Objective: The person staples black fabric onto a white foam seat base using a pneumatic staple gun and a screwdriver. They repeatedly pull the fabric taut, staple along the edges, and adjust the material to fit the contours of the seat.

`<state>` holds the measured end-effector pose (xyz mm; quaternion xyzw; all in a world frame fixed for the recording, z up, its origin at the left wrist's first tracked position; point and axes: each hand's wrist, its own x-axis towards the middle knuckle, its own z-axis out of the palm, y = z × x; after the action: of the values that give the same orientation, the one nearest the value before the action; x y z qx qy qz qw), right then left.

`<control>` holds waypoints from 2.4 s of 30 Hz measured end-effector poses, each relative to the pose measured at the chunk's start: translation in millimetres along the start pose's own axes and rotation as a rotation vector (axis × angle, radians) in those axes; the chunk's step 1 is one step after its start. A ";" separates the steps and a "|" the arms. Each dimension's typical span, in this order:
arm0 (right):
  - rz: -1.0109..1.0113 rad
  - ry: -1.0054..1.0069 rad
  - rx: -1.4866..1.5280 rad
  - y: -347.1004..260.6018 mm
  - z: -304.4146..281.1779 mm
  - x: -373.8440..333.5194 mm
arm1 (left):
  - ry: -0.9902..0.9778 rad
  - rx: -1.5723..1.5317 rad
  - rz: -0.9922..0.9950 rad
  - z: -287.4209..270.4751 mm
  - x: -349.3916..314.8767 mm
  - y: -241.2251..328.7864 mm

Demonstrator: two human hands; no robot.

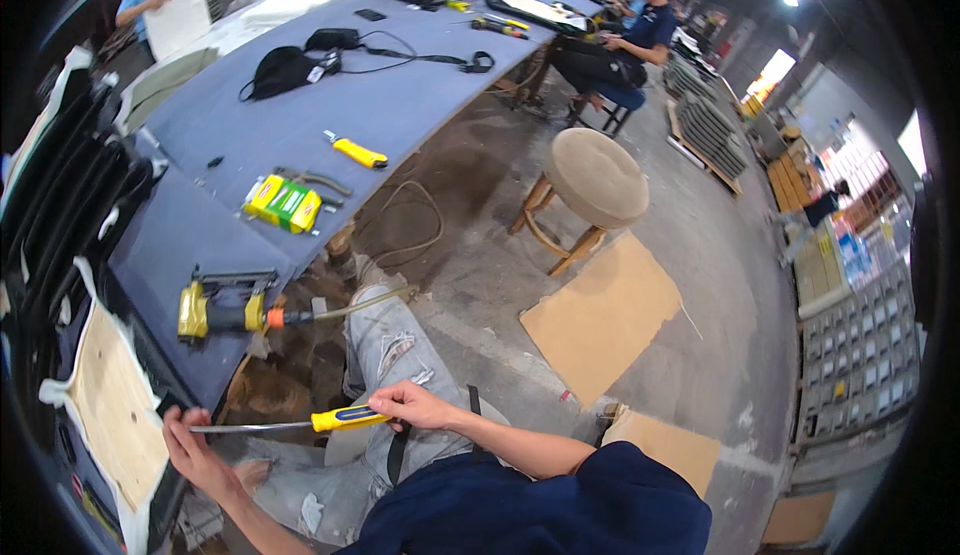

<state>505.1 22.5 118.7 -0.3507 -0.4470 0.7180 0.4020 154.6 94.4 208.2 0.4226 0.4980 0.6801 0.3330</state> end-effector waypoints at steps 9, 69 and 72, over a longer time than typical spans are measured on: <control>-0.124 0.407 0.021 -26.0 -48.7 -18.2 | -0.367 1.065 0.357 -77.4 -35.7 -84.7; -0.302 0.704 -0.844 37.9 -74.8 54.4 | -0.834 0.640 0.084 -11.1 -87.6 -93.6; -0.362 0.743 -0.684 28.5 -71.9 56.5 | -0.380 0.597 0.344 -35.0 -59.9 -25.0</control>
<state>535.3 90.8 58.8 -0.6096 -0.5363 0.2780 0.5133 148.8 35.2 164.5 0.6965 0.5255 0.4606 0.1628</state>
